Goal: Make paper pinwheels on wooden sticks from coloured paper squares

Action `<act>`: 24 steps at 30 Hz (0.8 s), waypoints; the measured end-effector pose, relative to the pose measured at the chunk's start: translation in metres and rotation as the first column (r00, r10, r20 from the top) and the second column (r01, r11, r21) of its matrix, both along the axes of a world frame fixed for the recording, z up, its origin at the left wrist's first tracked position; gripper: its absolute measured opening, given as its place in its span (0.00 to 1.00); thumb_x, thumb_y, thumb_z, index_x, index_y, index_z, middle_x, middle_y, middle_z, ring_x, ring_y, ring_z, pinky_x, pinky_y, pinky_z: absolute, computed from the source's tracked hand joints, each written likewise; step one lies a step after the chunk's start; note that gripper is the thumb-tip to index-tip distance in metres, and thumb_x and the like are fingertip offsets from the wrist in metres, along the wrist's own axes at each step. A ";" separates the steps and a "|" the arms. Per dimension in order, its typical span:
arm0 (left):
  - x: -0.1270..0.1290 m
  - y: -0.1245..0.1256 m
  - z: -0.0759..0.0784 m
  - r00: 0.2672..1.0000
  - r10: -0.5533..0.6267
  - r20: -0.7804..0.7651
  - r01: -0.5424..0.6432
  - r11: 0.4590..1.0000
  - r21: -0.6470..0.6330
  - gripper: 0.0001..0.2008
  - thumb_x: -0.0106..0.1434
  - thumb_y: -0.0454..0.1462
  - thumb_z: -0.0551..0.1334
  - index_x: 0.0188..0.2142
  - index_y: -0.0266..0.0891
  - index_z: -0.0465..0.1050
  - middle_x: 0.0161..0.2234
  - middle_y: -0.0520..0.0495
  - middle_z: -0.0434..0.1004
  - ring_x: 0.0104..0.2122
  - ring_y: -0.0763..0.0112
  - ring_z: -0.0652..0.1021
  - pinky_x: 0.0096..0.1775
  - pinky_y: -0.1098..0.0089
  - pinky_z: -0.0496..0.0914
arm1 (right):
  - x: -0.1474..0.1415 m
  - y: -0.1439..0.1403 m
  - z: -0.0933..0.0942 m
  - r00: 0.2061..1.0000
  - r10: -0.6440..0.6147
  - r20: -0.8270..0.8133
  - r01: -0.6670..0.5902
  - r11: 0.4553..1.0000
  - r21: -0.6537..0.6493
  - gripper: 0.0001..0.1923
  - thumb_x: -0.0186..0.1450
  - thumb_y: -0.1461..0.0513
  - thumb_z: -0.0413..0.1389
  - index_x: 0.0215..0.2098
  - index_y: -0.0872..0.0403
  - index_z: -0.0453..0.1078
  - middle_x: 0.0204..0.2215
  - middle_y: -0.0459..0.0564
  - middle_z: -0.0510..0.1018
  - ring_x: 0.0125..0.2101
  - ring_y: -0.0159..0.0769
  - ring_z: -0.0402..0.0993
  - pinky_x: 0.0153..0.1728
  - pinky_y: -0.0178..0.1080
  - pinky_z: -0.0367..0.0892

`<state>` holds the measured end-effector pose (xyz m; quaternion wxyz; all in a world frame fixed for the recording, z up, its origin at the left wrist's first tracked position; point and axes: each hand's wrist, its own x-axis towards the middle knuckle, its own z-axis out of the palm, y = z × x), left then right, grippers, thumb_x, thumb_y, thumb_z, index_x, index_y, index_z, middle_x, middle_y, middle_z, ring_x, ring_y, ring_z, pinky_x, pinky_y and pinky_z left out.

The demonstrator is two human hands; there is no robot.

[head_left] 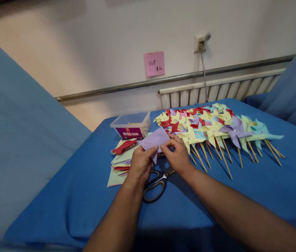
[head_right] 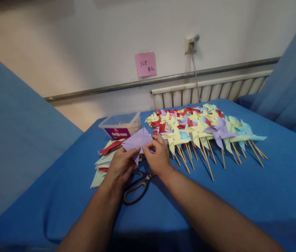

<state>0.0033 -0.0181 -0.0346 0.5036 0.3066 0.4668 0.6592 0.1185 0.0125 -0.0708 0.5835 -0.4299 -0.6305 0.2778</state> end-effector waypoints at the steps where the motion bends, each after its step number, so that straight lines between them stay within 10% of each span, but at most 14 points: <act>1: 0.000 0.000 0.000 1.000 -0.002 0.000 0.002 1.000 0.001 0.25 0.42 0.32 0.74 0.42 0.32 0.77 0.38 0.39 0.82 0.34 0.63 0.81 0.39 0.67 0.72 | 0.000 0.000 0.000 1.000 0.001 -0.009 -0.001 1.000 -0.002 0.08 0.58 0.59 0.58 0.22 0.51 0.69 0.40 0.54 0.75 0.50 0.45 0.70 0.52 0.47 0.61; 24: 0.001 0.001 -0.002 1.000 -0.004 -0.023 0.005 1.000 0.019 0.22 0.39 0.32 0.74 0.38 0.32 0.77 0.34 0.41 0.82 0.32 0.63 0.80 0.37 0.68 0.71 | -0.004 -0.001 -0.001 0.999 0.005 -0.049 -0.006 1.000 -0.023 0.08 0.58 0.60 0.57 0.22 0.50 0.68 0.35 0.52 0.76 0.50 0.46 0.70 0.50 0.47 0.63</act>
